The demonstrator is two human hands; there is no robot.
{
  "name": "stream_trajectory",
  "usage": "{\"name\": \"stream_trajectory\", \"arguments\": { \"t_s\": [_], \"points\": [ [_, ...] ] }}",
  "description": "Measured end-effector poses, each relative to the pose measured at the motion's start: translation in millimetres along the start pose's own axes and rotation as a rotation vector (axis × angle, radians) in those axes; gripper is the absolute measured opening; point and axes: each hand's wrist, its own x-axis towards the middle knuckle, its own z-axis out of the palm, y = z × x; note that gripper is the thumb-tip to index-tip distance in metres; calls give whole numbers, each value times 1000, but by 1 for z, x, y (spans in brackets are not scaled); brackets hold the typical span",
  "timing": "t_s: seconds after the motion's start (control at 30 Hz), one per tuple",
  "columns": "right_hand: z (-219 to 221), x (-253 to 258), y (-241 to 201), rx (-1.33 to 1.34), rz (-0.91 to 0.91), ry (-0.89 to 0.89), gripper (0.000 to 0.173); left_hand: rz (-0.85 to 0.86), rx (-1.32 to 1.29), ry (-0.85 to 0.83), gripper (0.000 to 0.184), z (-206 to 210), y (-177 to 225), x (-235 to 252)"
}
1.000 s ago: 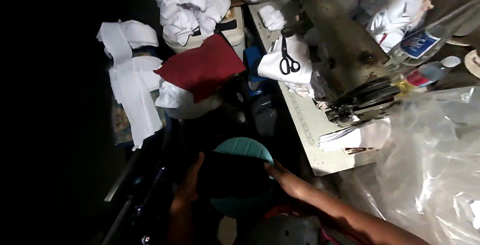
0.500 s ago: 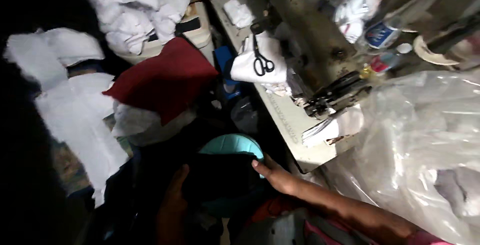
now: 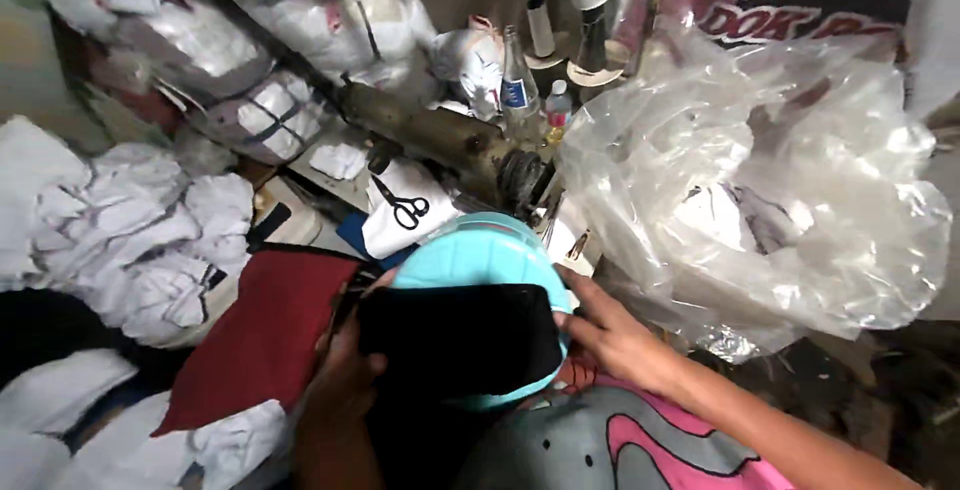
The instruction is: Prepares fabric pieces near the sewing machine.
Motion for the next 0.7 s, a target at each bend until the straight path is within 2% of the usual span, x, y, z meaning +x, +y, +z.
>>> {"name": "stream_trajectory", "arguments": {
  "t_s": [0.03, 0.1, 0.17, 0.23, 0.37, 0.43, 0.5, 0.6, 0.63, 0.7],
  "points": [
    [-3, -6, 9, 5, 8, 58, 69, -14, -2, -92, 99, 5, -5, 15],
    [-7, -15, 24, 17, 31, 151, 69, -69, -13, -158, 101, 20, -11, 41],
    [-8, -18, 34, 7, 45, 228, 72, -74, 5, -191, 89, 32, -20, 61],
    [-9, -16, 41, -34, 81, 288, 72, -99, -40, -201, 77, 46, -32, 75],
    [-18, -11, 51, -62, 169, 342, 66, -196, -32, -201, 79, 72, -38, 88],
    [-17, -12, 52, -88, 177, 379, 64, -212, -17, -196, 74, 78, -40, 92],
    [-14, -13, 49, -208, 96, 460, 66, -230, -8, -174, 64, 81, -45, 95],
    [-13, -6, 52, -288, -80, 626, 50, -253, 12, -128, 57, 81, -47, 98],
    [-15, -4, 51, -271, -98, 636, 48, -259, 17, -115, 57, 81, -47, 98],
    [-21, -3, 45, -232, -82, 609, 54, -260, 25, -116, 58, 79, -48, 97]
  ]
}}
